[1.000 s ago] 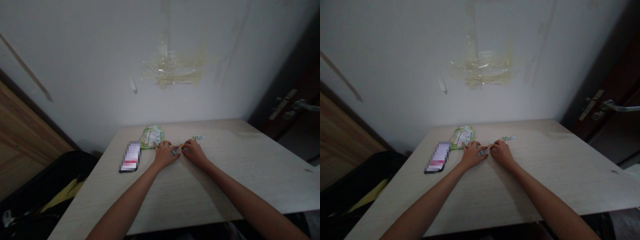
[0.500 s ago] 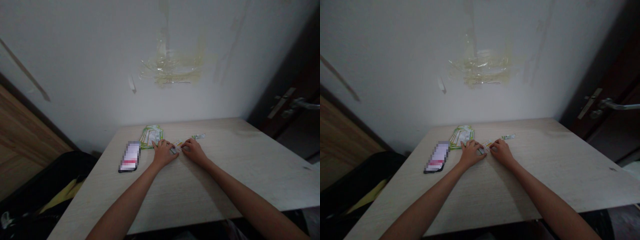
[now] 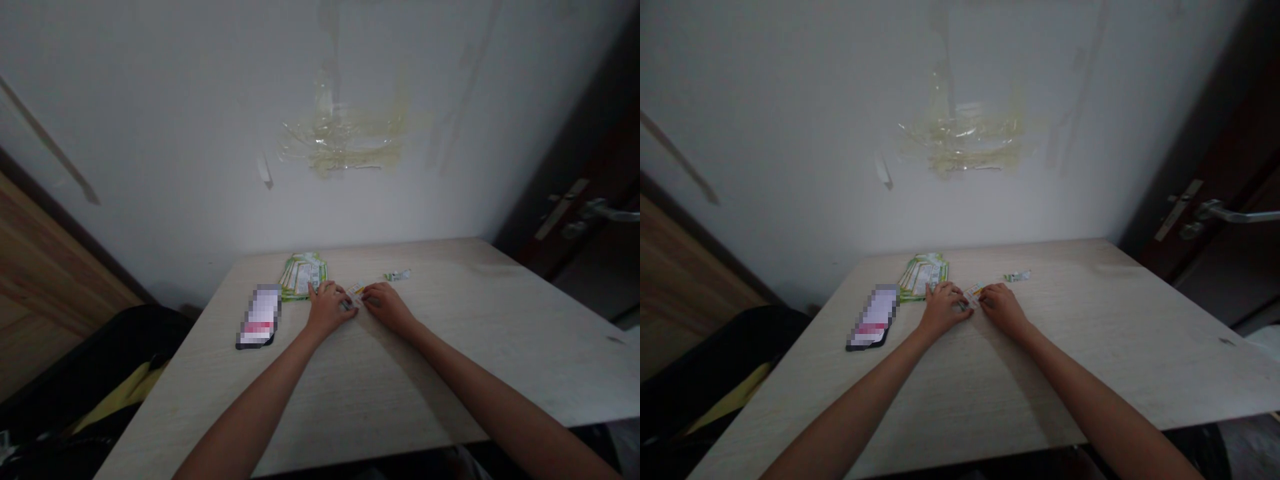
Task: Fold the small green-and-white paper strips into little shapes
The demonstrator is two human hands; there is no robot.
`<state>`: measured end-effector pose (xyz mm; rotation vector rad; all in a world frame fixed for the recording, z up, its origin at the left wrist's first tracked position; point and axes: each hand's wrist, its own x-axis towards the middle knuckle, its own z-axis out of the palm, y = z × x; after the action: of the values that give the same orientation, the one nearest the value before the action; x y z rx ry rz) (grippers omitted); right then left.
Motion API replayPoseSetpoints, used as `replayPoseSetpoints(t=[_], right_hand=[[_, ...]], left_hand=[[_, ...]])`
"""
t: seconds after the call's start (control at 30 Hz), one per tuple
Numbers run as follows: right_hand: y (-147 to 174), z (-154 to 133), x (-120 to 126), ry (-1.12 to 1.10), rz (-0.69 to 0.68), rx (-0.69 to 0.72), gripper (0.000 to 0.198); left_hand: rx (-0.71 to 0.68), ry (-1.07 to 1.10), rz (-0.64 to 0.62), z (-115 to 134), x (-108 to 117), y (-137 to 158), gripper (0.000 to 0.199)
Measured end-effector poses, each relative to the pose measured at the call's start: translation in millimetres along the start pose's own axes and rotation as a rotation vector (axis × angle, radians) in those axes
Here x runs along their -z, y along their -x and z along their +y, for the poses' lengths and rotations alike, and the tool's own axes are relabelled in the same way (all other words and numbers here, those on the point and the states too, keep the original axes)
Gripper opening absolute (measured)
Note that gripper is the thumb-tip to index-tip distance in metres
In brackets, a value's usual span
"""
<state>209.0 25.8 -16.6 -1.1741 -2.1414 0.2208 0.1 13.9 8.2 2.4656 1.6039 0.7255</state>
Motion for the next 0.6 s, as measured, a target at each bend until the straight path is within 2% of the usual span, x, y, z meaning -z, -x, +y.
replayPoseSetpoints(t=[0.17,0.3,0.6], right_hand=[[1,1,0,-0.009,0.004,0.026,0.016],[1,3,3,0.0,-0.051,0.055,0.014],[-5,-5,13,0.163,-0.121,0.202,0.014]], left_hand=[[-0.007,-0.028,-0.038,1,3,-1,0.022],[-0.053,-0.062,-0.045,2,6,-2,0.021],[-0.176,-0.117,0.018,0,2,-4,0.014]])
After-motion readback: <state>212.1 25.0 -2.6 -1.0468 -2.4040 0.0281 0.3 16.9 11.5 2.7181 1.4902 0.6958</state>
